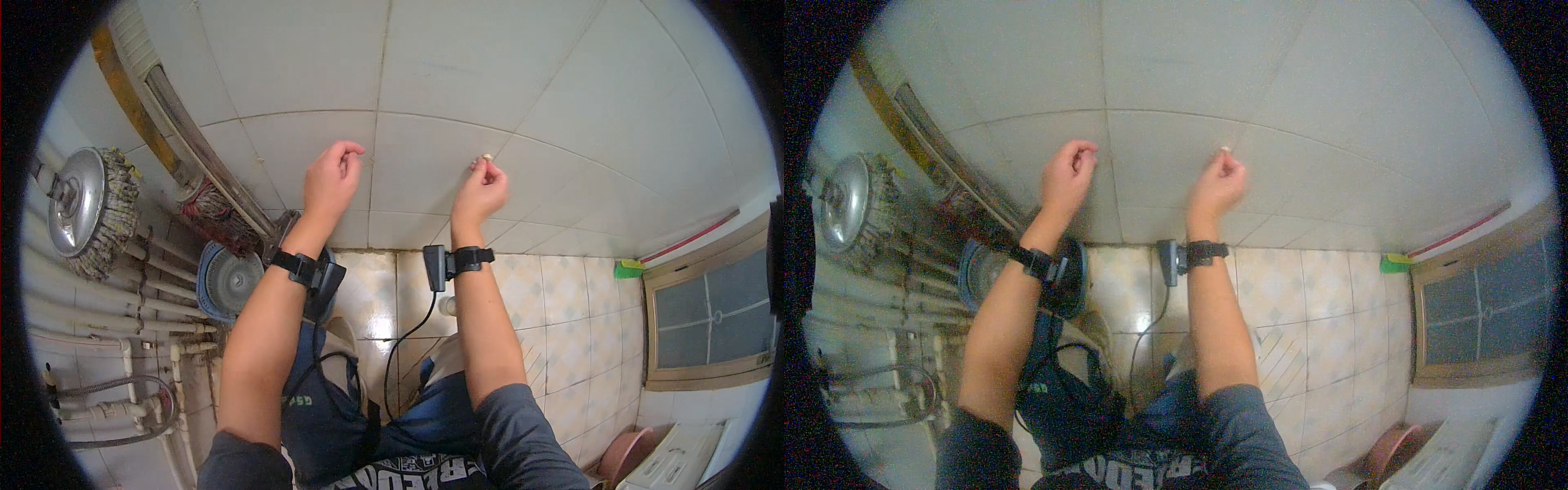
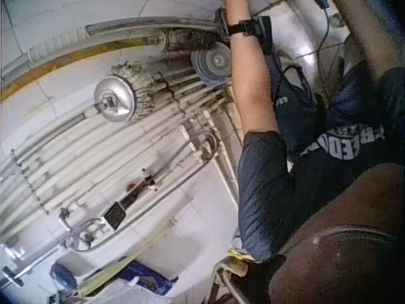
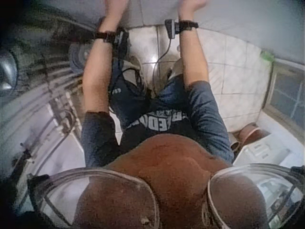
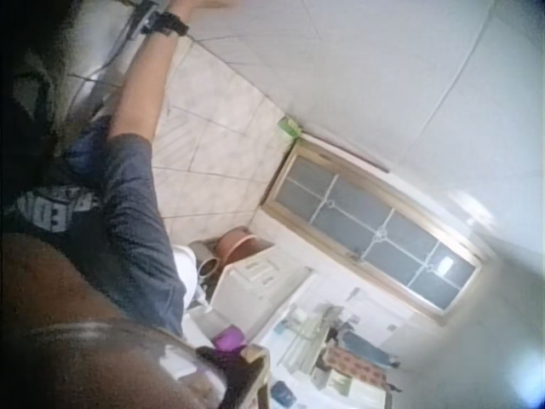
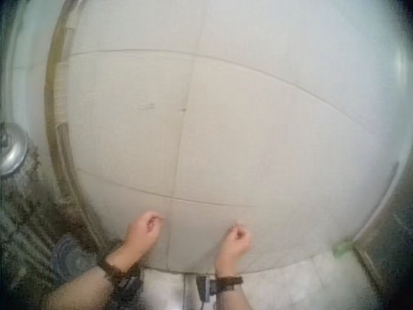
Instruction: The recorder uses a piece of white paper or cloth to wipe and clean specific spots on the bathroom wall tiles.
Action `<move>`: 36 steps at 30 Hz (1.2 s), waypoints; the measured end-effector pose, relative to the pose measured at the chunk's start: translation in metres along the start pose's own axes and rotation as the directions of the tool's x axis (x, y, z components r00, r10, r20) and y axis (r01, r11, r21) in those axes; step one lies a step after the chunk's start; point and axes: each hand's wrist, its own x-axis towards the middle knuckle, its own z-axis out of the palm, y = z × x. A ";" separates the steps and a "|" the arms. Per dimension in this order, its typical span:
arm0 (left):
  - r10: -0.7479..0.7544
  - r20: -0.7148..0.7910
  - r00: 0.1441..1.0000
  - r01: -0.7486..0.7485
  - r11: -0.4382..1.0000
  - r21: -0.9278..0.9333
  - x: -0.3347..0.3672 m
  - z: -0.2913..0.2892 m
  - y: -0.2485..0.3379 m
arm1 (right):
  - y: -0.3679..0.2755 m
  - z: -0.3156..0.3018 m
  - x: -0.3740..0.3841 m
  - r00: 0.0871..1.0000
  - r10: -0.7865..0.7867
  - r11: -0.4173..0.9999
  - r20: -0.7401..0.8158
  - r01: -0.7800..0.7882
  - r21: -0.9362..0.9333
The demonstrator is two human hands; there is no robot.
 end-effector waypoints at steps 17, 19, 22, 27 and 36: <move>-0.057 0.036 0.998 0.060 0.996 -0.063 -0.003 0.004 -0.004 | -0.036 -0.001 -0.030 0.973 0.109 0.989 0.202 -0.085 -0.124; -0.057 0.033 0.998 0.059 0.997 -0.057 -0.003 0.000 -0.003 | -0.022 -0.007 -0.010 0.981 0.132 0.986 0.144 -0.114 -0.125; -0.002 0.028 1.000 0.003 0.999 -0.044 0.000 0.002 0.000 | 0.018 -0.013 0.017 0.993 0.117 0.987 -0.013 -0.118 -0.107; -0.032 -0.006 0.999 0.032 0.998 -0.062 -0.004 -0.001 0.000 | 0.027 -0.016 0.019 0.984 0.174 0.974 0.031 -0.177 0.140; 0.029 -0.011 1.000 -0.029 0.999 -0.013 -0.002 0.005 0.003 | 0.019 -0.019 0.016 0.966 0.193 0.979 0.172 -0.202 0.036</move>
